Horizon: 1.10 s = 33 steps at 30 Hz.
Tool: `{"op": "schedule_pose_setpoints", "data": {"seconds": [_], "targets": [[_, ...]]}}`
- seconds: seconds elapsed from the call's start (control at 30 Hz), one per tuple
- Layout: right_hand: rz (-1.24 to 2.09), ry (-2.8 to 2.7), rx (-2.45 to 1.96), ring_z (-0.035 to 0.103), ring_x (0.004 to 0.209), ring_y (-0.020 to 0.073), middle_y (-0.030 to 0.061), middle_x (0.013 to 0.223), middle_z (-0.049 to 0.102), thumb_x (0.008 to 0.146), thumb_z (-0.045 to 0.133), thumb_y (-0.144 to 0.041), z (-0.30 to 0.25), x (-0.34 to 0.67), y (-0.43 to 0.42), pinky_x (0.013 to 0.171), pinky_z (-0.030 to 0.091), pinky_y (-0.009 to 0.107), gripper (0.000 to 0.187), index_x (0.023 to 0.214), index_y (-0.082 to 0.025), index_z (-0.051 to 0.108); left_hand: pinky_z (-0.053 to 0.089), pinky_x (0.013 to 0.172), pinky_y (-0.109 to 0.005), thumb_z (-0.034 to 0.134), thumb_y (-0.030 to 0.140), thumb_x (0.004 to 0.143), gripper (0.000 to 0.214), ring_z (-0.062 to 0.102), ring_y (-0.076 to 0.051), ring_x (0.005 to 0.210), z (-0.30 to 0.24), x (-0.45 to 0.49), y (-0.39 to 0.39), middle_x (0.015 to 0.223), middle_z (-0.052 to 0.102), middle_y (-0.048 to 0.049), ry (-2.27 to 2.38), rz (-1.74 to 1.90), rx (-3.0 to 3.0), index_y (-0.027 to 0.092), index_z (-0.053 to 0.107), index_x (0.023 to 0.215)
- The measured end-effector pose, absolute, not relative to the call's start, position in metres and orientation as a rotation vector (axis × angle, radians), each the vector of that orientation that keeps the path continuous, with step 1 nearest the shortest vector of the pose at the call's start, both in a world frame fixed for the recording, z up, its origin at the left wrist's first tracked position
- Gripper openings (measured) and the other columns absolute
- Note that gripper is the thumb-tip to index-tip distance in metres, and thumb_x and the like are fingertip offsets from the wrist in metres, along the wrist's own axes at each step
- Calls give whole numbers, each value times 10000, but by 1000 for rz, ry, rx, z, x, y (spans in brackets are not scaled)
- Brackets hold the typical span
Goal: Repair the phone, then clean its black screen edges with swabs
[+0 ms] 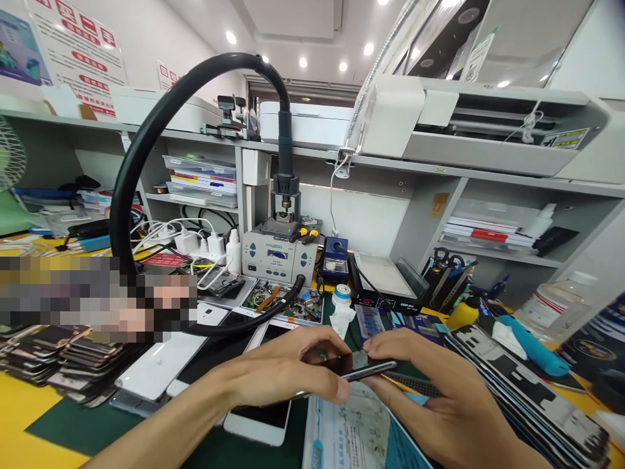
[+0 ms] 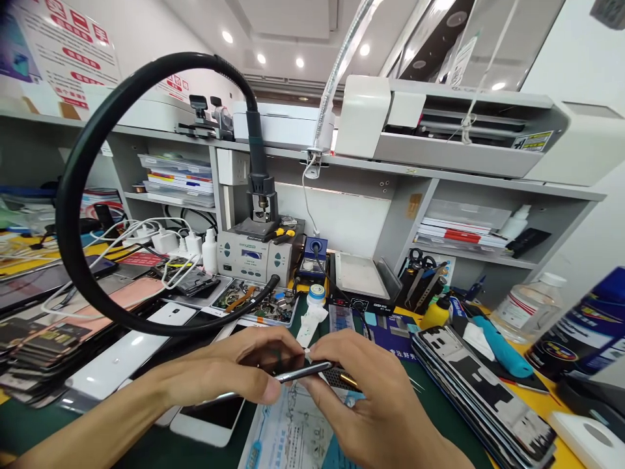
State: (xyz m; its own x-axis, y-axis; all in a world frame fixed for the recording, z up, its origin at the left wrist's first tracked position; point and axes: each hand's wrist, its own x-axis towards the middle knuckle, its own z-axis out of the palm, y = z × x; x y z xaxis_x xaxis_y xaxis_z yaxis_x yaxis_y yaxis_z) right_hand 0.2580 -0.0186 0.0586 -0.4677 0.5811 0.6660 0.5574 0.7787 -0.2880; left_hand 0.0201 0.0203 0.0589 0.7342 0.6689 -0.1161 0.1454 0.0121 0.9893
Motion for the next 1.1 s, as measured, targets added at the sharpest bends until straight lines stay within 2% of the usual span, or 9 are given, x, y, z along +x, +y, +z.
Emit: {"op": "schedule_pose_setpoints", "data": {"seconds": [0.17, 0.3, 0.5, 0.63, 1.1], "targets": [[51, -2137, -893, 734, 902, 186, 16, 975, 751, 880, 682, -180, 60, 256, -24, 791, 581, 270, 184, 1044, -252, 640, 343, 695, -296, 771, 351, 732, 419, 488, -172, 827, 55, 21, 20, 940, 601, 9, 702, 489, 1548, 198, 663, 1106], [158, -2074, -946, 730, 906, 208, 35, 959, 738, 897, 634, -190, 58, 253, -26, 773, 601, 299, 98, 976, -244, 657, 340, 701, -291, 769, 329, 728, 391, 477, -164, 809, 59, 22, 18, 904, 575, 22, 709, 504, 1561, 188, 655, 1075], [272, -2007, -1003, 716, 924, 240, 68, 968, 712, 902, 617, -209, 53, 251, -24, 729, 624, 339, 71, 957, -231, 658, 335, 690, -292, 774, 342, 730, 398, 468, -159, 789, 59, 24, 19, 897, 571, 27, 714, 508, 1564, 186, 648, 1074], [262, -1999, -1028, 707, 924, 240, 57, 958, 704, 897, 615, -209, 51, 250, -24, 788, 597, 372, 57, 940, -233, 644, 343, 698, -293, 769, 338, 725, 388, 480, -168, 810, 60, 26, 19, 922, 584, 18, 719, 501, 1554, 184, 651, 1060], [373, -2008, -1077, 699, 890, 215, 26, 962, 711, 936, 593, -229, 52, 249, -27, 744, 571, 329, 45, 949, -253, 629, 342, 623, -237, 760, 346, 757, 355, 484, -145, 777, 62, 23, 17, 894, 586, 25, 790, 461, 1516, 203, 677, 1072]]}}
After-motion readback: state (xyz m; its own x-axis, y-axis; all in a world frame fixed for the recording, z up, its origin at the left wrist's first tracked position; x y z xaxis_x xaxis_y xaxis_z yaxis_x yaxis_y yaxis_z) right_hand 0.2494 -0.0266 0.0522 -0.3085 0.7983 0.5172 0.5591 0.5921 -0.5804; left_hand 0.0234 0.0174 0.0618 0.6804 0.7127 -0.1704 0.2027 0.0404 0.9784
